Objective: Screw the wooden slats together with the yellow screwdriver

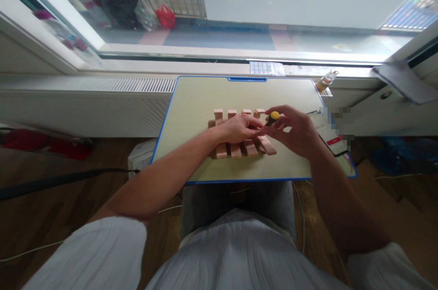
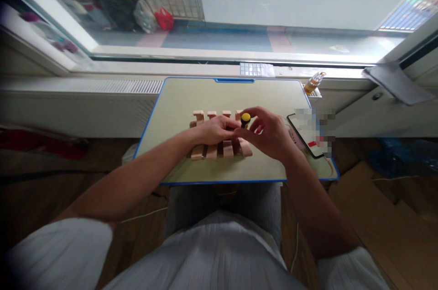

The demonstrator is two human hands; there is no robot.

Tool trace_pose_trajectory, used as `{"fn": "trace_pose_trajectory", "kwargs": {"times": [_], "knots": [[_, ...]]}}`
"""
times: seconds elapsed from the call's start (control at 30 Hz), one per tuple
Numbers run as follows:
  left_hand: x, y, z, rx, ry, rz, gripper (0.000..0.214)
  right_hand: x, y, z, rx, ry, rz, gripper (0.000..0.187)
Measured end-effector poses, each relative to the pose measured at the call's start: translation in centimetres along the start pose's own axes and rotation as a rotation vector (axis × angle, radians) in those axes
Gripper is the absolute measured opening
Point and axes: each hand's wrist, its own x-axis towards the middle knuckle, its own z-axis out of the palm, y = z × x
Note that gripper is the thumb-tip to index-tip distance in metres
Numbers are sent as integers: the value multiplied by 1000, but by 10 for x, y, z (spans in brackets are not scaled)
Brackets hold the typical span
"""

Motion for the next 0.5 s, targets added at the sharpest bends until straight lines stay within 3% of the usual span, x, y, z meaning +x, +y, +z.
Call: {"fn": "trace_pose_trajectory", "kwargs": {"times": [0.1, 0.2, 0.5], "knots": [[1, 1, -1, -7, -22, 18, 26, 2, -1, -9, 81, -80, 0, 37], [1, 3, -1, -14, -31, 23, 26, 2, 4, -10, 90, -69, -3, 28], [1, 0, 0, -64, 18, -27, 40, 1, 9, 12, -39, 211, -38, 44]]}}
